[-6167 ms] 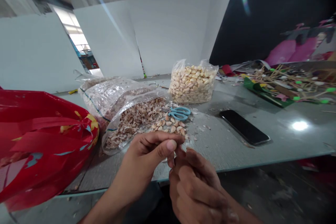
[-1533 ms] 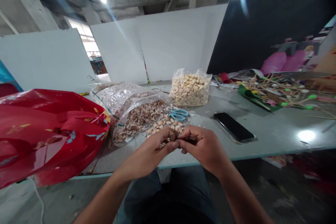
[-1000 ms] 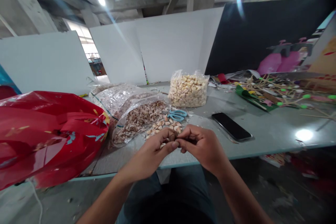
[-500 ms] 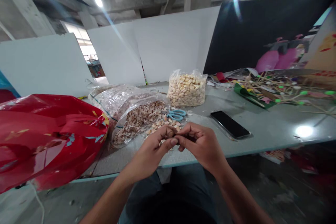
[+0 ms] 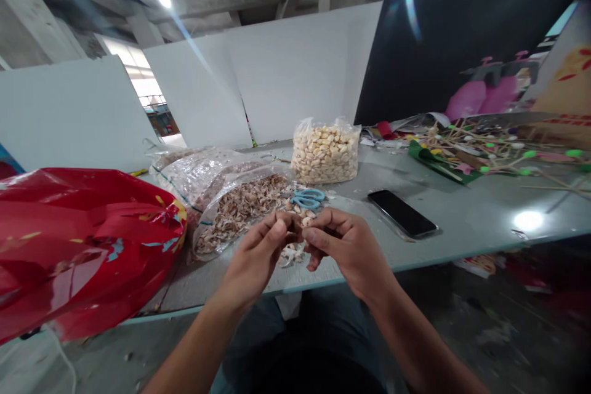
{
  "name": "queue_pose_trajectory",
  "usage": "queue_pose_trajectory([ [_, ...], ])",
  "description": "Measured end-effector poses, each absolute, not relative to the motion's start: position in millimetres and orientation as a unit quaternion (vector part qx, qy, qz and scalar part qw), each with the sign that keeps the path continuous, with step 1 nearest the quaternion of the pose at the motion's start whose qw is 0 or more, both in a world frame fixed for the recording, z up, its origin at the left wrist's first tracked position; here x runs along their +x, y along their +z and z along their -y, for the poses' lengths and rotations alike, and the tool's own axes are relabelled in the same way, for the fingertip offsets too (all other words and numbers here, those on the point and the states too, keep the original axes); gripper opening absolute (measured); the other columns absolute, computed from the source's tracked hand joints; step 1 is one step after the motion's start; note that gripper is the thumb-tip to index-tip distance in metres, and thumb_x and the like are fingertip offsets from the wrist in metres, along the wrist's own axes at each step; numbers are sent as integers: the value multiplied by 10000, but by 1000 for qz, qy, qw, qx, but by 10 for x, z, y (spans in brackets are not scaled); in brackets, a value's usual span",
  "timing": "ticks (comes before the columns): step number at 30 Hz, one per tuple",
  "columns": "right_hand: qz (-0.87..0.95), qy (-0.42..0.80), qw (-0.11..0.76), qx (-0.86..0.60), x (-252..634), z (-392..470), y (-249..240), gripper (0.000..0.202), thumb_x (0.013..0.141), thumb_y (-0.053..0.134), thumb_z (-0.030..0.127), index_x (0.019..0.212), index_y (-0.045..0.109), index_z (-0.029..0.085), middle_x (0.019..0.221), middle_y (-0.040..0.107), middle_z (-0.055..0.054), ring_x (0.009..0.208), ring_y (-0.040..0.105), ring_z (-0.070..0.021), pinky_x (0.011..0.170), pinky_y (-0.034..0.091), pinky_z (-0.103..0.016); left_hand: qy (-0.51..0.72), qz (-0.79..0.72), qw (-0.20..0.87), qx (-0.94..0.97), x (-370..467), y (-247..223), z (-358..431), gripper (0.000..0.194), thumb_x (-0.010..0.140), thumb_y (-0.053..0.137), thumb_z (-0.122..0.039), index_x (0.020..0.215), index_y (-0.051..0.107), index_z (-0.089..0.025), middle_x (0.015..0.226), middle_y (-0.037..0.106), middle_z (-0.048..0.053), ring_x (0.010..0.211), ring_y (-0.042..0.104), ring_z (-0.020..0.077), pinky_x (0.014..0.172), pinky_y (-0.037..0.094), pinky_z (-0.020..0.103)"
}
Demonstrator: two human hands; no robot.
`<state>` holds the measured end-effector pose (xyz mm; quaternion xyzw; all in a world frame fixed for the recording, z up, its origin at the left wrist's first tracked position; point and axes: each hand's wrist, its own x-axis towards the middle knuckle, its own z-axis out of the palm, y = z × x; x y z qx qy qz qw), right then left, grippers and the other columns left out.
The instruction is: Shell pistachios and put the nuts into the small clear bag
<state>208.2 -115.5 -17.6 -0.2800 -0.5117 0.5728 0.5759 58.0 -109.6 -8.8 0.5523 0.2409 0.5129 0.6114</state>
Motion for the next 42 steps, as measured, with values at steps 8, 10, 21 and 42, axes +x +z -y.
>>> queue_pose_trajectory([
  [8, 514, 556, 585, -292, 2166, 675, -383, 195, 828, 522, 357, 834, 537, 162, 613, 611, 20, 441, 572, -110, 442, 513, -251, 555, -334, 579, 496, 317, -211, 493, 361, 847, 526, -435, 623, 419, -173, 622, 484, -17, 578, 503, 99, 579, 429, 226],
  [10, 528, 554, 569, -302, 2162, 448, -476, 169, 844, 453, 339, 784, 478, 184, 515, 521, 60, 406, 536, -112, 425, 499, -249, 569, -351, 547, 505, 203, -264, 238, 447, 858, 498, -456, 555, 323, -178, 547, 429, -28, 518, 459, 80, 533, 402, 204],
  [21, 875, 75, 152, -454, 1819, -575, -641, 230, 854, 517, 221, 1051, 591, 127, 981, 665, -137, 895, 625, -216, 753, 441, -270, 173, -585, 137, 780, 4, -366, -736, 260, 697, 620, -403, 628, 630, -153, 586, 595, 16, 558, 521, 145, 517, 350, 232],
  [42, 929, 128, 42, -345, 1838, -826, -696, 424, 707, 694, 227, 1128, 665, 177, 1069, 686, -90, 937, 633, -205, 755, 454, -231, 80, -449, 193, 869, -268, -643, -769, 333, 682, 557, -184, 958, 737, -232, 909, 738, 20, 773, 643, 184, 712, 454, 235],
])
